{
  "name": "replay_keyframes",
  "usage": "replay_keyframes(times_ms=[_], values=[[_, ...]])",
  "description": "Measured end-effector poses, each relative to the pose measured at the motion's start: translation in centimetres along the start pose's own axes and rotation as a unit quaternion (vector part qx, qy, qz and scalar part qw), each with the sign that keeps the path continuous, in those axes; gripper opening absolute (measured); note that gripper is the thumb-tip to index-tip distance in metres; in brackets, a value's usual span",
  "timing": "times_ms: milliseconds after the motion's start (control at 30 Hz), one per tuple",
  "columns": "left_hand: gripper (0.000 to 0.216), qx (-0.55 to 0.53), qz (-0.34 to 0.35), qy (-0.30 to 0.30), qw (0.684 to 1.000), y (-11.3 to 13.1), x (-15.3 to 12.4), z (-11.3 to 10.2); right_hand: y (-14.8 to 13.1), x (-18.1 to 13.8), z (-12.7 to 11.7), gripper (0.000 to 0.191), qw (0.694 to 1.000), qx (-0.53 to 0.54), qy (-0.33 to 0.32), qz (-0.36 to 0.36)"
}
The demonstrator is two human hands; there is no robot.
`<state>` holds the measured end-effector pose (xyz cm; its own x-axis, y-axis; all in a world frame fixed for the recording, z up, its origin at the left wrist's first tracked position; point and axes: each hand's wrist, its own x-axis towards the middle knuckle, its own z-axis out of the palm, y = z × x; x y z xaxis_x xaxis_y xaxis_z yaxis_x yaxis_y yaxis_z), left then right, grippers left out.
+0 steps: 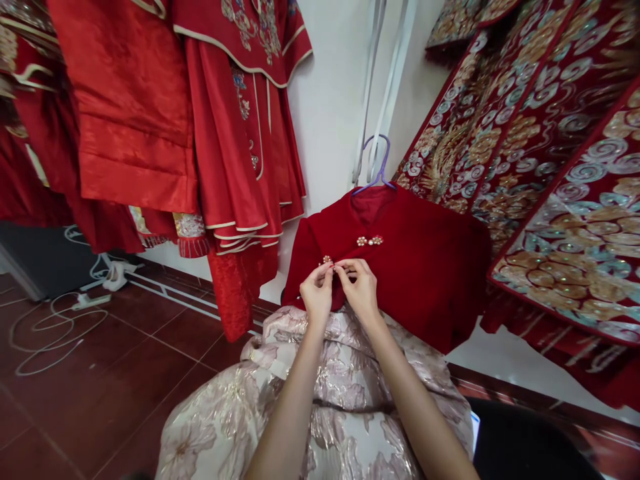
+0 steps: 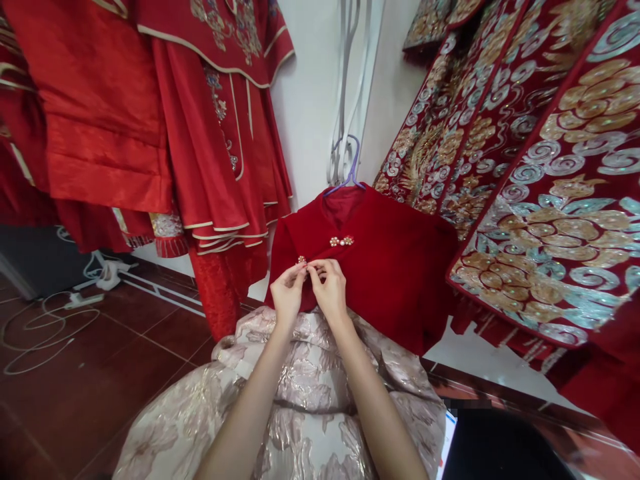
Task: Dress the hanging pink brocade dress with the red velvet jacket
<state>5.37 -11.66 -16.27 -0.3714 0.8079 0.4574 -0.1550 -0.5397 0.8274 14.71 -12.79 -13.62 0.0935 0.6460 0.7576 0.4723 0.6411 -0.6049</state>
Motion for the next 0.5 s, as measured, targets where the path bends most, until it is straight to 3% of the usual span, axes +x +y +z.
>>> replay_keyframes(times_ms=[267,367,500], values=[[0.02,0.1,0.035,-0.027,0.994,0.2,0.3,-0.7,0.1,-0.1,0.5,0.015,1.0,-0.007,0.019,-0.018],[0.016,0.095,0.041,-0.052,0.993,0.1,0.7,-1.0,0.2,0.1,0.6,0.016,1.0,-0.005,0.019,0.008],[0.02,0.097,0.011,-0.1,0.99,0.2,1.1,-1.3,0.7,-0.1,-0.9,0.023,0.995,0.045,-0.033,0.082]])
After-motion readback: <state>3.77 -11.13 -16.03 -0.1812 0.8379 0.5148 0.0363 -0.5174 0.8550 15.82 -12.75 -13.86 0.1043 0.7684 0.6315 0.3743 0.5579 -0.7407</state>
